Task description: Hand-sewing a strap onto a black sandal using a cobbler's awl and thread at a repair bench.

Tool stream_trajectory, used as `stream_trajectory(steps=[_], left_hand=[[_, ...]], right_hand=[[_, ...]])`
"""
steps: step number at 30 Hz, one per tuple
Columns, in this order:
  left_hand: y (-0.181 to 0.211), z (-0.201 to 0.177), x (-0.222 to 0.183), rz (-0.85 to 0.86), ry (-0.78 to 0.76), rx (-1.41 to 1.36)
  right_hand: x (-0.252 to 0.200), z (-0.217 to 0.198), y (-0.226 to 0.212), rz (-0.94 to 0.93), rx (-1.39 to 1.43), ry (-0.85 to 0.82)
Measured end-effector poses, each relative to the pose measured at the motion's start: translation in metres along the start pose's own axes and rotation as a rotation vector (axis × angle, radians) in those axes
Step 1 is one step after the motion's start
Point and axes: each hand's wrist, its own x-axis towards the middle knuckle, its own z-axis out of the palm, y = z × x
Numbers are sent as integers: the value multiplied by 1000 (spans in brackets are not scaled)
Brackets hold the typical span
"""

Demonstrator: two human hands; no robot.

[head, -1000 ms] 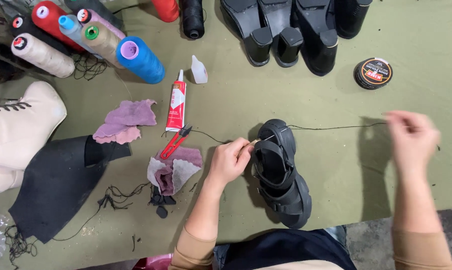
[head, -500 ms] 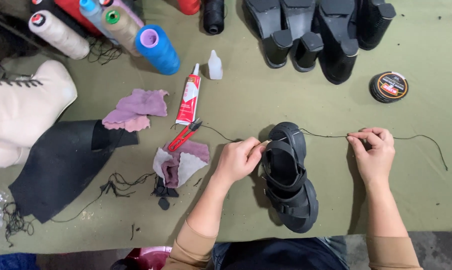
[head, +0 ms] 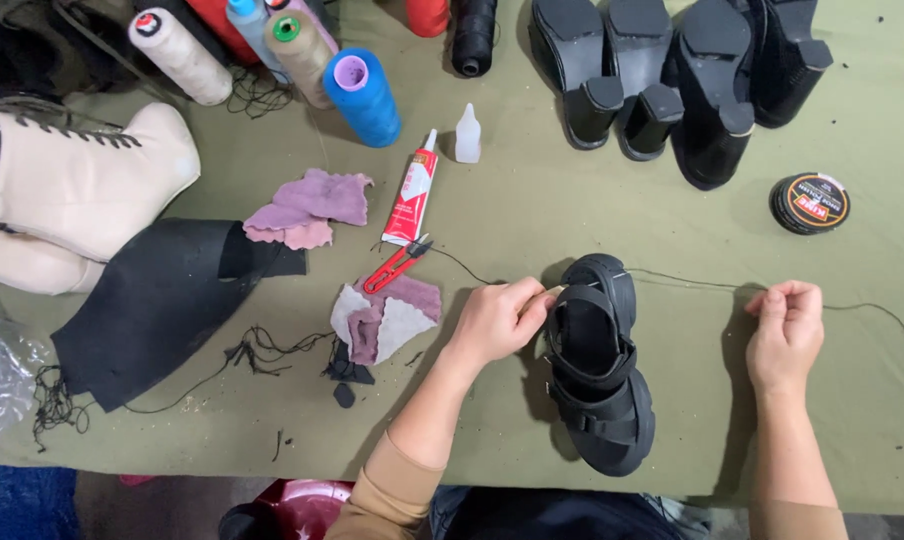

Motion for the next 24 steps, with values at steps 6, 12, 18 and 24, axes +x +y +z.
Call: stream_trajectory(steps=[6,12,18,24], left_hand=[[0,1,0,6,1,8],[-1,0,0,8,-13,12],[1,0,2,2,-9,20],[2,-1,4,-19,-3,12]], right_hand=[[1,0,-1,47,21,46],[1,0,4,52,47,68],[2,1,0,70,53,53],[3,2,0,82,25,8]])
